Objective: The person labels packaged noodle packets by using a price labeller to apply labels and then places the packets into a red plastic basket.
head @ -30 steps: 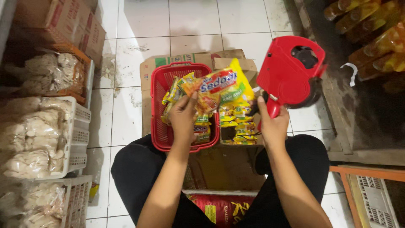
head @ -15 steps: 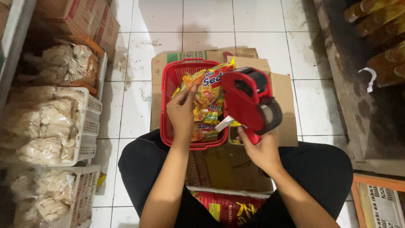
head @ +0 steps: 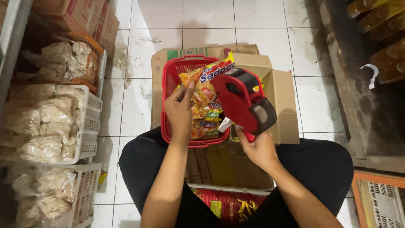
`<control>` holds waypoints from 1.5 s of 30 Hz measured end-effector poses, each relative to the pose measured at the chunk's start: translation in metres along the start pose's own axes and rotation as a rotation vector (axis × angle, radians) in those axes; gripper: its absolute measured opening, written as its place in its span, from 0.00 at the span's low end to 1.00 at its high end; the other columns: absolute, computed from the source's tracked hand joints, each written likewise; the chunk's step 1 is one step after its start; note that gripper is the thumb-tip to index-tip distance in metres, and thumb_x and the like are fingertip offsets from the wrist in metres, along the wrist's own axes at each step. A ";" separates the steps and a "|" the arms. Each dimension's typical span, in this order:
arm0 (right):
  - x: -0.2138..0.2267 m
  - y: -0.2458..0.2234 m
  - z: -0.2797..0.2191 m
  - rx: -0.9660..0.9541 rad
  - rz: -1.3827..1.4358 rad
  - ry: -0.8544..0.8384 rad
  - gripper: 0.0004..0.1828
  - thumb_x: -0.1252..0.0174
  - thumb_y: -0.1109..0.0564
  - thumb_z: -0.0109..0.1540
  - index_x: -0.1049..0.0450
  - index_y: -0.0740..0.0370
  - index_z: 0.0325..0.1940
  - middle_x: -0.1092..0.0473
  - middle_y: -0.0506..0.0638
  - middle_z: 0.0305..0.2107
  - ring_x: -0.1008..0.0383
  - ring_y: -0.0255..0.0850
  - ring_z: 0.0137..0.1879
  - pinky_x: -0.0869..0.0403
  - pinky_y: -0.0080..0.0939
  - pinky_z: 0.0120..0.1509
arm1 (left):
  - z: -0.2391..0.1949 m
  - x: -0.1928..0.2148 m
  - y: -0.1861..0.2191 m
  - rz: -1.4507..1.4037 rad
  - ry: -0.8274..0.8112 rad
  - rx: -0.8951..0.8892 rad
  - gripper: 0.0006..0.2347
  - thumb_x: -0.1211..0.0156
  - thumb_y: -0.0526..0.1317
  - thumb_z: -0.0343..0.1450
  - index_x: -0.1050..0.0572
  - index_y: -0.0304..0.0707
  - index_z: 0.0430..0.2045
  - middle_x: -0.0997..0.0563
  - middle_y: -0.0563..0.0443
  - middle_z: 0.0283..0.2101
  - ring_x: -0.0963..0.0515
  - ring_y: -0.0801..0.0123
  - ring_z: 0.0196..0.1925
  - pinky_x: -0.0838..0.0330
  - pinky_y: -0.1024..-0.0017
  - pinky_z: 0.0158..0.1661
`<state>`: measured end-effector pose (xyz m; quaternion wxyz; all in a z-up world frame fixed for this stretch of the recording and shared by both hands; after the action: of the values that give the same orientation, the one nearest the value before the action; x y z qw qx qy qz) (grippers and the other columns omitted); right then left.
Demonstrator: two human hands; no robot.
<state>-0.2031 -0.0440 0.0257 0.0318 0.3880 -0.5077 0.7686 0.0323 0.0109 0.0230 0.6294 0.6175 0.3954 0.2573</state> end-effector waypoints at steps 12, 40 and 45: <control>0.005 0.005 -0.001 0.188 0.069 -0.044 0.15 0.37 0.51 0.64 0.21 0.63 0.48 0.24 0.56 0.28 0.25 0.39 0.32 0.26 0.43 0.35 | 0.014 0.011 -0.001 -0.230 0.068 0.038 0.13 0.37 0.43 0.73 0.18 0.28 0.39 0.18 0.57 0.32 0.23 0.82 0.29 0.29 0.80 0.28; 0.073 0.086 0.020 -0.429 0.169 0.271 0.17 0.30 0.50 0.64 0.22 0.68 0.43 0.25 0.49 0.29 0.31 0.29 0.31 0.31 0.33 0.36 | 0.022 -0.029 -0.190 0.456 -0.247 -0.041 0.13 0.46 0.40 0.80 0.21 0.36 0.56 0.14 0.45 0.53 0.15 0.68 0.55 0.24 0.72 0.55; 0.090 0.103 0.033 -0.420 0.421 0.386 0.14 0.36 0.56 0.66 0.26 0.69 0.50 0.21 0.51 0.34 0.21 0.34 0.35 0.23 0.34 0.39 | -0.039 -0.077 -0.169 0.576 -0.516 -0.268 0.14 0.42 0.34 0.75 0.26 0.32 0.54 0.19 0.35 0.48 0.20 0.50 0.50 0.26 0.61 0.51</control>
<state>-0.2934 -0.1512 0.0104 0.0472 0.1075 -0.7081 0.6963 -0.0700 -0.0469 -0.1259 0.6851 0.6596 -0.0018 0.3090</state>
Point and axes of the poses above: each hand's wrist, its own z-axis towards the middle knuckle, its own x-axis out of the back of the hand, y = z × x, the point moved 2 cm from there along z, towards the middle knuckle
